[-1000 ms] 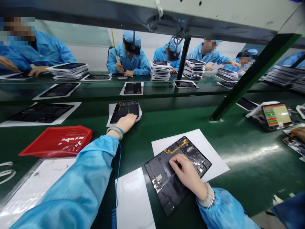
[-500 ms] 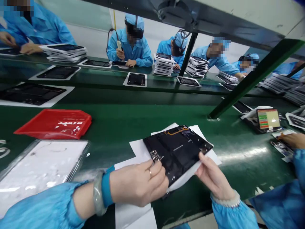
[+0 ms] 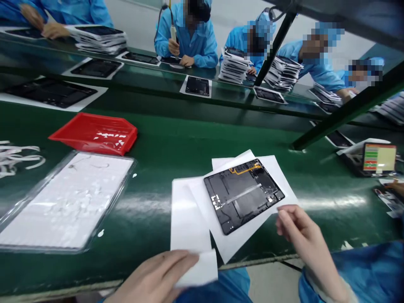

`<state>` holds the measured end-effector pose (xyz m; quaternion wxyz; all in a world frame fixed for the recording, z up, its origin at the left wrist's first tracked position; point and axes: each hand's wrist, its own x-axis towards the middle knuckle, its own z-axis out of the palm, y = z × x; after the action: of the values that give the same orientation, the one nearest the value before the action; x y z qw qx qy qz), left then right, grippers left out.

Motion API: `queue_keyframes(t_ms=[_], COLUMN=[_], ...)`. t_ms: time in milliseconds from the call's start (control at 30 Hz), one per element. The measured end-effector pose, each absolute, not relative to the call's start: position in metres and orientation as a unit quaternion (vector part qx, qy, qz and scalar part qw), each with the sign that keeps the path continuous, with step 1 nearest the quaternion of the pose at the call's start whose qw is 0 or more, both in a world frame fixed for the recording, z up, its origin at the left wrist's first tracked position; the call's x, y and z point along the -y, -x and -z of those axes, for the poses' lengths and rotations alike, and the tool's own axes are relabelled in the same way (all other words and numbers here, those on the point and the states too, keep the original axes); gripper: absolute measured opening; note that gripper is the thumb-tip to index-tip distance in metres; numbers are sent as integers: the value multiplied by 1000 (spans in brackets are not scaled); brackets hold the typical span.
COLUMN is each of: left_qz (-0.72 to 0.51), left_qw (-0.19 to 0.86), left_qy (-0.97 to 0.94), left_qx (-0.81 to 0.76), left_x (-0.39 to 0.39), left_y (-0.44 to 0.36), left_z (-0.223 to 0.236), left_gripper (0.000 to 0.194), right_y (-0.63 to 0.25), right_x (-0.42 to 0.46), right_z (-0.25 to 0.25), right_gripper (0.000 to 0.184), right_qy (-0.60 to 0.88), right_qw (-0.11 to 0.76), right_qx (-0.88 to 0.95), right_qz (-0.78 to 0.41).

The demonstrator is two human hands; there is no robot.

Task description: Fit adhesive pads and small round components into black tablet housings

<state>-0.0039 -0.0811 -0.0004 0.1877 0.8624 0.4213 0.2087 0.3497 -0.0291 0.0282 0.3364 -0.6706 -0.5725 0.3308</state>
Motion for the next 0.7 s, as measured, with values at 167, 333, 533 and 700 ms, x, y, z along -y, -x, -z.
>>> queue_keyframes(t_ms=[167, 333, 533, 700], left_qz=[-250, -288, -402, -473], left_qw=[330, 415, 433, 443], left_qy=[-721, -658, -601, -580], left_qx=[-556, -558, -539, -493], left_x=[51, 33, 43, 46], left_y=[6, 10, 20, 23], left_z=[-11, -31, -29, -55], left_gripper=[34, 28, 41, 40], right_y=[-265, -211, -195, -189], right_x=[22, 4, -5, 10], right_z=[-33, -24, -21, -37], right_gripper=[38, 38, 52, 33], right_qy=[468, 408, 434, 313], right_qw=[254, 227, 304, 193], right_qx=[763, 806, 674, 609], right_qz=[-366, -364, -514, -703])
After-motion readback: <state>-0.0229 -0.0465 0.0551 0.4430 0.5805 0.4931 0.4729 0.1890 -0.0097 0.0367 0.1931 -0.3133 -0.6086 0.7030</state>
